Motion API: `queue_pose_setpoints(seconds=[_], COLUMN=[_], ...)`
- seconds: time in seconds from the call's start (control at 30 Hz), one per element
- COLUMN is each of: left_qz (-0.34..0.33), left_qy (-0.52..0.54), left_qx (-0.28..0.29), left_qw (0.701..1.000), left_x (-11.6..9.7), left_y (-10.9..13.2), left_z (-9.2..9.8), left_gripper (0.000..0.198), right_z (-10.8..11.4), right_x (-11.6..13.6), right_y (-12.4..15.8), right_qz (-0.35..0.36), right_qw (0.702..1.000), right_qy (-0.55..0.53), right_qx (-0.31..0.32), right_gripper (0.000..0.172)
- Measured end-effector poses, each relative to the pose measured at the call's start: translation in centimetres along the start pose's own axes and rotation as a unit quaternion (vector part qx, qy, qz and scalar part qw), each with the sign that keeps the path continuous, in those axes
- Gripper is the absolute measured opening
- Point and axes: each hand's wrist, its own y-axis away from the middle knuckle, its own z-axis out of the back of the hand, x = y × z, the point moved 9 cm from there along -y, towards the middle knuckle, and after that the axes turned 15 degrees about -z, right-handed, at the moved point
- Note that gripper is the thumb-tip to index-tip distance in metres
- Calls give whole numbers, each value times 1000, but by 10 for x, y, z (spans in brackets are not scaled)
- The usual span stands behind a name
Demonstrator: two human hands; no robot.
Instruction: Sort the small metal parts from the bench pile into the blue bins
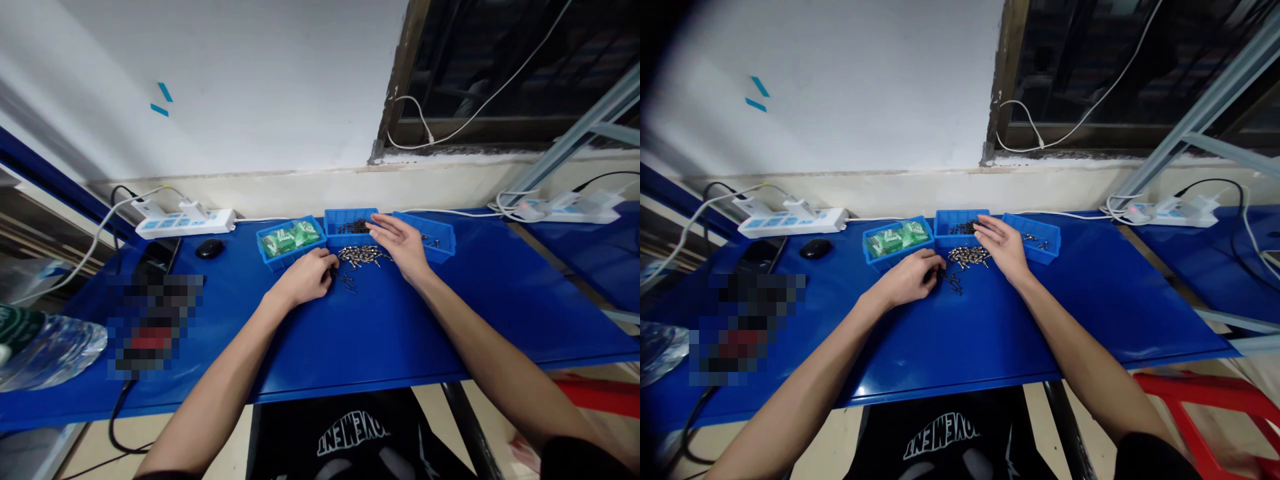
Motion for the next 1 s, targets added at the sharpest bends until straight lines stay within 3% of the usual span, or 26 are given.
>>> queue_pose_setpoints(seconds=[0.27, 0.6, 0.7, 0.87, 1.0], left_qz=[35, 25, 13, -4, -13], left_qy=[-16, -8, 8, 36, 38], left_qx=[39, 27, -19, -145, -185], left_qw=[999, 999, 1000, 989, 982], left_x=[7, 7, 4, -4, -9], left_y=[1, 0, -2, 0, 1], left_z=[-5, -2, 7, 30, 36], left_gripper=[23, 17, 15, 8, 4], right_z=[-15, -27, -31, -42, -50], right_x=[-9, -13, -13, -14, -18], right_y=[3, 8, 11, 17, 21], right_qz=[-37, -62, -62, -61, -85], right_qw=[996, 990, 986, 974, 967], right_qy=[58, 78, 98, 133, 113], right_qx=[54, 101, 118, 170, 214], right_gripper=[37, 32, 29, 28, 31])
